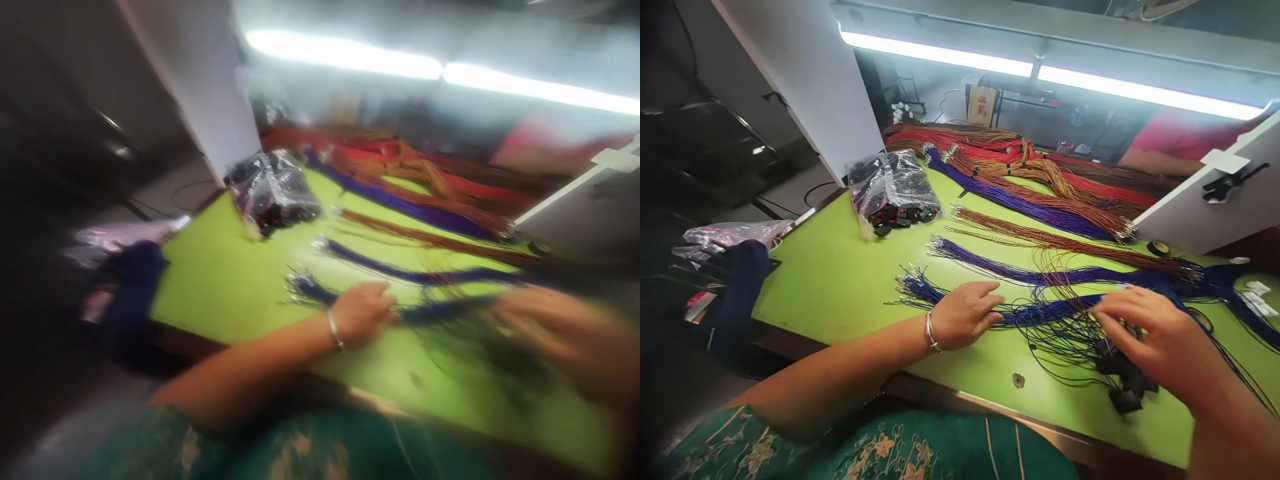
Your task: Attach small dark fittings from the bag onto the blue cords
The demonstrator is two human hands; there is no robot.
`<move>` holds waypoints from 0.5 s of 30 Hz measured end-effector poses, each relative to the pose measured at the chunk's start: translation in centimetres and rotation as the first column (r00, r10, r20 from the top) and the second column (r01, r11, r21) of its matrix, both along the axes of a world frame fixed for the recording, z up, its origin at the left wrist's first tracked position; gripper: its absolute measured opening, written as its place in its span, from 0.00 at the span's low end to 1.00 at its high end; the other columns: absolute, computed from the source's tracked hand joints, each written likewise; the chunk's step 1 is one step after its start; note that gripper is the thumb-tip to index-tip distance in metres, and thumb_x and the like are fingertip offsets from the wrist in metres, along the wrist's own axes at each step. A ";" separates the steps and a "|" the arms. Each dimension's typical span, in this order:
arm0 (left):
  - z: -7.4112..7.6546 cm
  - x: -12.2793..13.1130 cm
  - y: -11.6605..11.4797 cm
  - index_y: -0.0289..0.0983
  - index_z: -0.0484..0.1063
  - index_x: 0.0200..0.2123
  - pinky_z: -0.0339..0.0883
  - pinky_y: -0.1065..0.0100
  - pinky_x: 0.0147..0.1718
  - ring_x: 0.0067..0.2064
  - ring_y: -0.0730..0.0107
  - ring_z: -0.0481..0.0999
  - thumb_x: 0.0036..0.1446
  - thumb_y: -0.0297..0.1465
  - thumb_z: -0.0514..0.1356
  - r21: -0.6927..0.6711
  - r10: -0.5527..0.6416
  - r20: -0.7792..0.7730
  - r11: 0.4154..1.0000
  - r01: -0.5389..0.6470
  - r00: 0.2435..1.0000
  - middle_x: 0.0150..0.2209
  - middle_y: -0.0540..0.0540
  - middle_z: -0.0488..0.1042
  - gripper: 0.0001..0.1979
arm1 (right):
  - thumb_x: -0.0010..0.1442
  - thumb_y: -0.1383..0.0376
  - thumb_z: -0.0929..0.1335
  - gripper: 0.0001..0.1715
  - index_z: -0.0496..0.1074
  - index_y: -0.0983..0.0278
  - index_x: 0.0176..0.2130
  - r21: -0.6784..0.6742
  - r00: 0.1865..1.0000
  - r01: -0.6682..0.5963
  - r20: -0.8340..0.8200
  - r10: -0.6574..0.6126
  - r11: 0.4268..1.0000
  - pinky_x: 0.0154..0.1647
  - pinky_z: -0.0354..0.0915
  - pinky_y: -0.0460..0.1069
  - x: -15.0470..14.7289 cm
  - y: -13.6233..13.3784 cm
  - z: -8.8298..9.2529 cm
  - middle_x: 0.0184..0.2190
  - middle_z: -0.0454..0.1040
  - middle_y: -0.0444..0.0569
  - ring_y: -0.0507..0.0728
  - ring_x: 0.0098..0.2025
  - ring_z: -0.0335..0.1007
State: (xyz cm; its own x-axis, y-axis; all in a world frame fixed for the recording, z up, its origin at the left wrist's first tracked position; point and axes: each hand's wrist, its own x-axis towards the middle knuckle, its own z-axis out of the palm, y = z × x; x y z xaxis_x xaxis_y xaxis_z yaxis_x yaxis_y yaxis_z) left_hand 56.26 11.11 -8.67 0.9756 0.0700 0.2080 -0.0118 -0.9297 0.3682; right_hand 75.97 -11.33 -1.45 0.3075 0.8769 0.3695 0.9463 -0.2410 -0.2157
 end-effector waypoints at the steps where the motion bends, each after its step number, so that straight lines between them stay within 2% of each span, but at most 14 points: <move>1: 0.8 -0.4 0.7 0.34 0.73 0.38 0.63 0.62 0.44 0.45 0.60 0.71 0.61 0.37 0.47 -0.002 0.033 -0.007 0.999 -0.034 0.999 0.43 0.36 0.73 0.18 | 0.56 0.57 0.64 0.09 0.74 0.53 0.34 0.009 1.000 -0.004 -0.029 0.004 1.000 0.45 0.66 0.56 -1.5 2.3 0.7 0.35 0.76 0.46 0.61 0.39 0.72; 3: 2.6 -1.4 2.9 0.34 0.73 0.29 0.63 0.65 0.35 0.34 0.64 0.72 0.61 0.36 0.46 0.000 0.169 -0.018 0.986 -0.169 0.985 0.30 0.40 0.73 0.19 | 0.57 0.60 0.64 0.11 0.74 0.58 0.37 -0.031 0.992 -0.074 -0.109 0.071 0.997 0.40 0.66 0.52 -4.7 7.6 1.2 0.36 0.76 0.47 0.58 0.37 0.72; 4: 3.5 -1.9 4.4 0.34 0.72 0.27 0.61 0.65 0.33 0.32 0.65 0.70 0.61 0.36 0.47 -0.004 0.263 0.001 0.965 -0.263 0.965 0.27 0.41 0.72 0.19 | 0.57 0.62 0.63 0.11 0.75 0.60 0.35 -0.054 0.981 -0.126 -0.155 0.116 0.991 0.37 0.66 0.49 -6.2 10.2 1.0 0.33 0.76 0.47 0.56 0.34 0.71; 7: 4.8 -3.8 9.7 0.34 0.71 0.22 0.58 0.67 0.29 0.27 0.68 0.67 0.58 0.36 0.50 -0.129 0.487 0.046 0.869 -0.478 0.872 0.23 0.44 0.71 0.18 | 0.54 0.66 0.64 0.10 0.75 0.63 0.30 -0.241 0.950 -0.207 -0.282 0.136 0.948 0.31 0.61 0.46 -10.4 17.3 -1.3 0.30 0.76 0.48 0.54 0.31 0.69; 9: 4.3 -5.0 12.9 0.34 0.72 0.23 0.58 0.69 0.29 0.27 0.69 0.67 0.56 0.37 0.52 -0.274 0.604 0.074 0.777 -0.566 0.793 0.23 0.45 0.72 0.17 | 0.53 0.65 0.65 0.10 0.76 0.64 0.29 -0.310 0.939 -0.214 -0.327 0.107 0.926 0.29 0.59 0.46 -12.4 20.6 -3.3 0.29 0.76 0.49 0.53 0.30 0.68; 11: 3.0 -6.3 15.3 0.34 0.73 0.24 0.58 0.70 0.28 0.27 0.70 0.68 0.55 0.37 0.52 -0.384 0.709 0.092 0.673 -0.632 0.699 0.24 0.46 0.73 0.16 | 0.52 0.64 0.65 0.10 0.75 0.65 0.27 -0.368 0.935 -0.188 -0.351 0.051 0.911 0.26 0.55 0.46 -13.6 22.7 -5.0 0.26 0.75 0.50 0.52 0.26 0.66; 13: 1.4 -7.3 17.1 0.34 0.74 0.25 0.59 0.71 0.28 0.28 0.70 0.69 0.54 0.38 0.53 -0.443 0.788 0.098 0.581 -0.683 0.608 0.24 0.46 0.74 0.16 | 0.51 0.64 0.66 0.09 0.74 0.65 0.24 -0.395 0.924 -0.173 -0.383 0.010 0.902 0.23 0.53 0.45 -13.9 23.8 -6.0 0.23 0.74 0.49 0.51 0.23 0.64; 15: 0.0 -8.1 18.4 0.34 0.74 0.27 0.60 0.71 0.28 0.29 0.69 0.70 0.54 0.38 0.54 -0.465 0.835 0.106 0.522 -0.715 0.541 0.25 0.46 0.74 0.15 | 0.50 0.65 0.67 0.08 0.74 0.65 0.23 -0.390 0.891 -0.189 -0.454 -0.009 0.901 0.23 0.53 0.45 -13.5 24.3 -6.4 0.22 0.73 0.48 0.51 0.23 0.64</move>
